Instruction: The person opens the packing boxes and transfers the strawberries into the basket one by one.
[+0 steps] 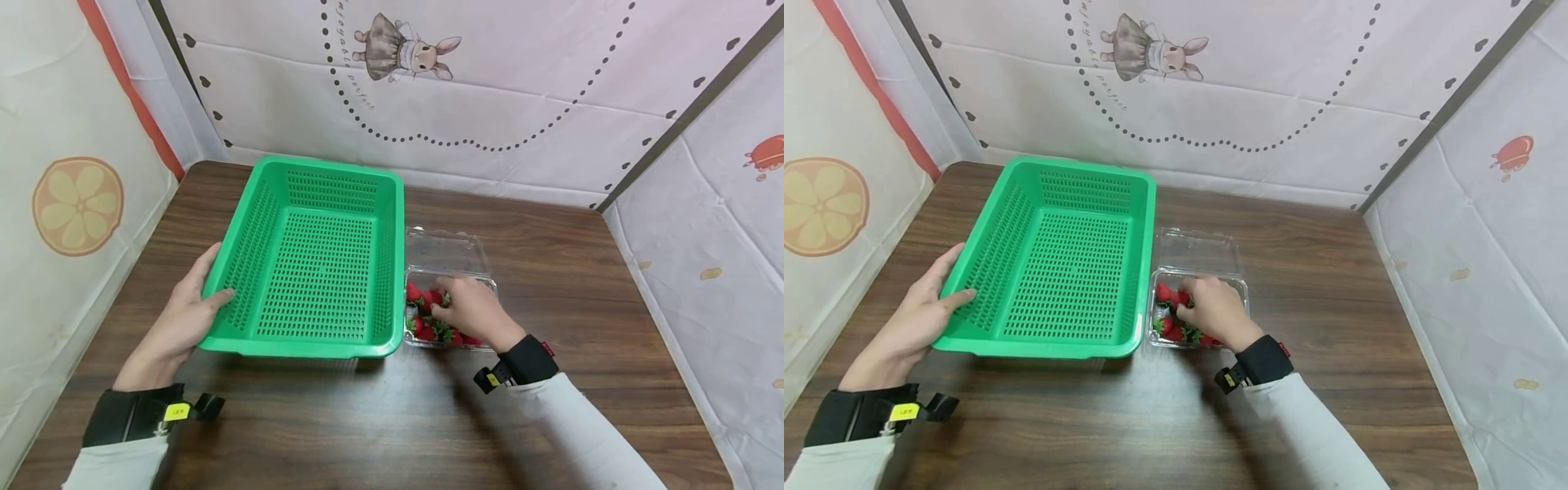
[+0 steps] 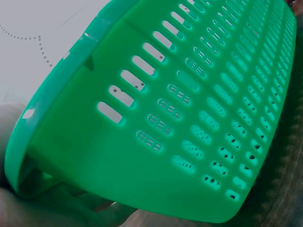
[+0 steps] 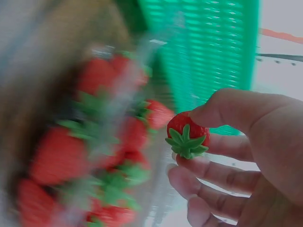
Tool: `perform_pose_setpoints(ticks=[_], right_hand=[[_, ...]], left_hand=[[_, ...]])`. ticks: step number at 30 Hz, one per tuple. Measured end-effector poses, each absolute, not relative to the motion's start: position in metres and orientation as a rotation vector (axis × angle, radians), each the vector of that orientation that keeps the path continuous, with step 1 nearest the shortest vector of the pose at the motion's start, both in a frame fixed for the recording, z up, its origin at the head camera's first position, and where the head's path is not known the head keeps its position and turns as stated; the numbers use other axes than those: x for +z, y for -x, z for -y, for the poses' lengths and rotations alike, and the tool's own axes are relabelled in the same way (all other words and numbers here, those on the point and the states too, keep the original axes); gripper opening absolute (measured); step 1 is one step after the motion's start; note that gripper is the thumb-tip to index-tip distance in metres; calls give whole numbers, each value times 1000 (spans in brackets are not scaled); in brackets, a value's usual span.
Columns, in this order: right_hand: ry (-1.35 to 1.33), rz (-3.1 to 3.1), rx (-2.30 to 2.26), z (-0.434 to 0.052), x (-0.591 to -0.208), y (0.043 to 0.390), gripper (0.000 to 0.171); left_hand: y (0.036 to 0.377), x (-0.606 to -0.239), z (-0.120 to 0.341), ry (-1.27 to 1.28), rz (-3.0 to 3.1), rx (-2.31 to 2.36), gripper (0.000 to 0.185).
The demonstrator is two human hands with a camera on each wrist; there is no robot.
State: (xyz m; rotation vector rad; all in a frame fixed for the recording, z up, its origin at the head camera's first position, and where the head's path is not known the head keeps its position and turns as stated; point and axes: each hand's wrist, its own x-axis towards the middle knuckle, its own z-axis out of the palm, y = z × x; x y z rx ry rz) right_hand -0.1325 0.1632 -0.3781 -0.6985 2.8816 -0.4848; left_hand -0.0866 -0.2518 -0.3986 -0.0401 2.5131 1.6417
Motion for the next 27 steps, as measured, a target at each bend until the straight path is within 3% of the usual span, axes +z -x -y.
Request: perform_pose_setpoints(ticks=[12,27], right_hand=[[793,-2915,-658,-132,-328,156,13],[924,-2717,-560,-36,-328,188,12]], left_hand=[[86,-397,251,39,-2527,1624,70],[84,-394,253,55,-2465,1648,71]])
